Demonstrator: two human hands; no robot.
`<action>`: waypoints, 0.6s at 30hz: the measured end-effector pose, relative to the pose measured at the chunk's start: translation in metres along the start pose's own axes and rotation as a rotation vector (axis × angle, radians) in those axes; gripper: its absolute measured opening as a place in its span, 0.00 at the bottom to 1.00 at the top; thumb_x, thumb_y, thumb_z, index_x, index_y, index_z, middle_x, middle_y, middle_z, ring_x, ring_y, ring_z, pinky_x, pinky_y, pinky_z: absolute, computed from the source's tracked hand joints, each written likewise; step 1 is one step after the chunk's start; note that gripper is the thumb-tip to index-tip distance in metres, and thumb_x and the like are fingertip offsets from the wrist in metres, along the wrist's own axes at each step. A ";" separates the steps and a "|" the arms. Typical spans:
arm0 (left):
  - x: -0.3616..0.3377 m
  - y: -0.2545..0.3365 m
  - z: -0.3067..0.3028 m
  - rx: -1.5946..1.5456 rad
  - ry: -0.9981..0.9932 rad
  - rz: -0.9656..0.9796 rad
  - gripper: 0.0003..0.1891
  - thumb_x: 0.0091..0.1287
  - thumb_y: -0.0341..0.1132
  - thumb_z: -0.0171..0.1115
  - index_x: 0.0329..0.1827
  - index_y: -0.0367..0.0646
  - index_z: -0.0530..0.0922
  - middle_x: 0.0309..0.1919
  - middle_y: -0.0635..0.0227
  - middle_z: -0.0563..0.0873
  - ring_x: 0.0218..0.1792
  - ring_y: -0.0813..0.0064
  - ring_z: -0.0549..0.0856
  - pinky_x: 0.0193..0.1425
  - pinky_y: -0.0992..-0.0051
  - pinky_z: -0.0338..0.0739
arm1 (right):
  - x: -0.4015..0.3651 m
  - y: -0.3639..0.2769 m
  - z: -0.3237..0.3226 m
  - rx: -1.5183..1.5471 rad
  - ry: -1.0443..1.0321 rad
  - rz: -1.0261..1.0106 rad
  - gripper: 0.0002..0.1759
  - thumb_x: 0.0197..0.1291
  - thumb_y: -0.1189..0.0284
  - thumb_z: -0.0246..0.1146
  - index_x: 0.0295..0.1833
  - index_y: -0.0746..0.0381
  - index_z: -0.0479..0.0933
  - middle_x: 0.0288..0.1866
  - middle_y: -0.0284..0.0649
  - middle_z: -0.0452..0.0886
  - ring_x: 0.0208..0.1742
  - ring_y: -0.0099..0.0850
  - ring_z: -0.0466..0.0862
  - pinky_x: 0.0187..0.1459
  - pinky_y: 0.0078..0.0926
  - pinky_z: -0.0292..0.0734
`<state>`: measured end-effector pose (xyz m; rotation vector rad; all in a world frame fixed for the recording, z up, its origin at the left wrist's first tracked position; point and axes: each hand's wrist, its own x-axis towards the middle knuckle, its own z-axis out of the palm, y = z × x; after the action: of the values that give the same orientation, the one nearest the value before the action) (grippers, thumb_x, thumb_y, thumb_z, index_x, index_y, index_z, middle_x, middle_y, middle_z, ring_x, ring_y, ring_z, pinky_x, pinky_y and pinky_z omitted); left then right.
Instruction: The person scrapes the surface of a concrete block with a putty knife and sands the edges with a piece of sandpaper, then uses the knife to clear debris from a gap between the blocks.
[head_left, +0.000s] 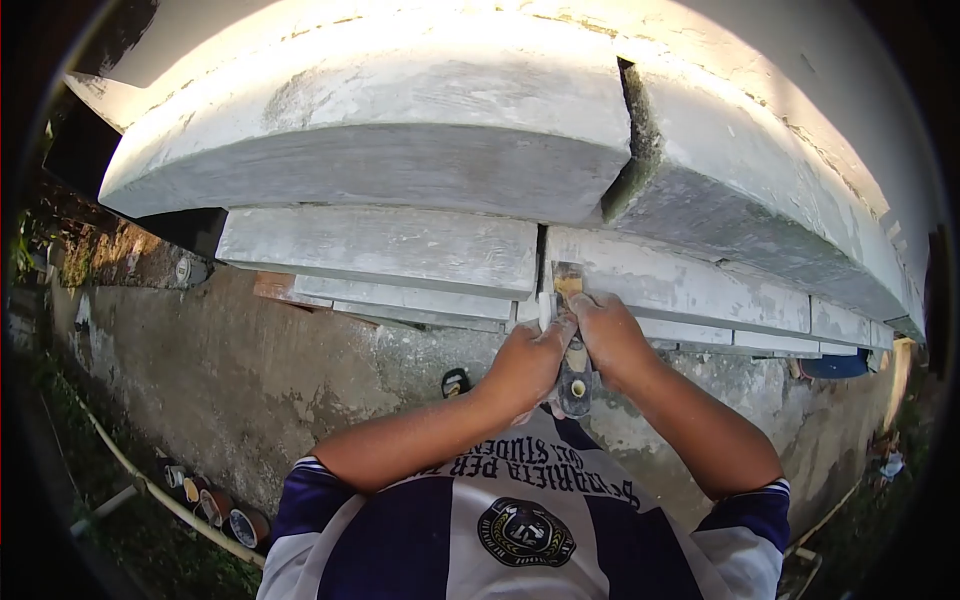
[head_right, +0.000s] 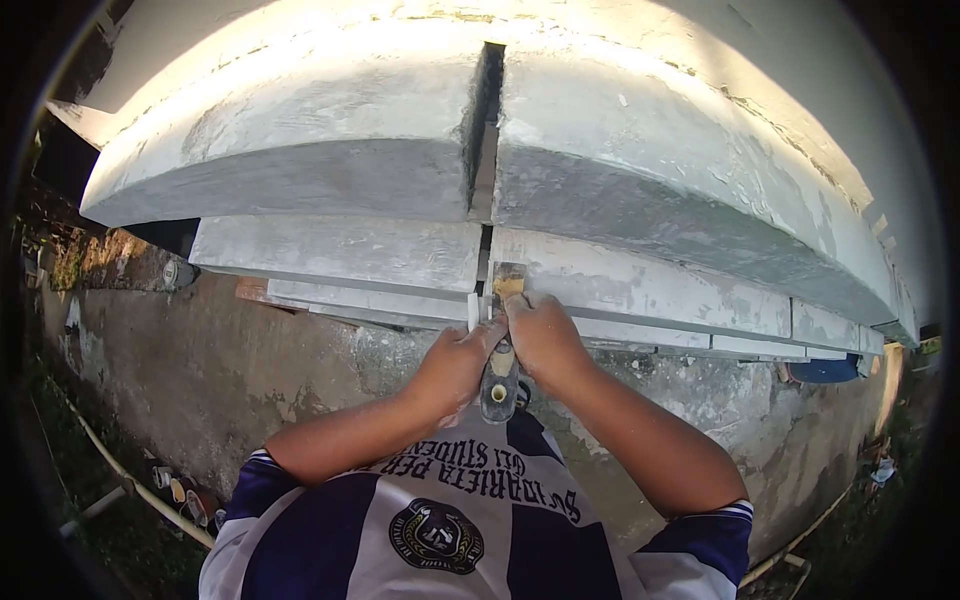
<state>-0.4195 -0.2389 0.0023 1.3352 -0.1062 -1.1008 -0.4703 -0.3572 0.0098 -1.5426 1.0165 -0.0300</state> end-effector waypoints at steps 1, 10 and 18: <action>-0.004 -0.005 0.000 0.053 0.014 0.046 0.19 0.75 0.41 0.56 0.41 0.28 0.80 0.31 0.61 0.85 0.27 0.75 0.83 0.29 0.74 0.77 | -0.003 0.003 0.000 -0.044 0.007 -0.009 0.19 0.71 0.64 0.54 0.45 0.73 0.79 0.35 0.43 0.82 0.34 0.32 0.81 0.37 0.31 0.75; 0.007 0.033 -0.008 -0.089 -0.065 -0.163 0.19 0.75 0.42 0.55 0.47 0.27 0.77 0.35 0.59 0.85 0.30 0.75 0.85 0.31 0.74 0.80 | 0.021 -0.006 0.006 0.105 0.005 0.060 0.23 0.70 0.63 0.53 0.45 0.76 0.78 0.35 0.49 0.82 0.32 0.34 0.82 0.35 0.37 0.75; 0.016 0.026 -0.007 -0.123 -0.037 -0.137 0.18 0.75 0.43 0.56 0.44 0.31 0.77 0.31 0.61 0.84 0.21 0.72 0.83 0.18 0.70 0.77 | 0.023 -0.011 0.007 0.185 -0.006 0.054 0.20 0.69 0.65 0.54 0.45 0.74 0.79 0.33 0.45 0.81 0.30 0.32 0.81 0.33 0.32 0.75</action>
<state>-0.3916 -0.2487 0.0130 1.2259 0.0262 -1.2279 -0.4456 -0.3667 0.0052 -1.3462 1.0217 -0.0796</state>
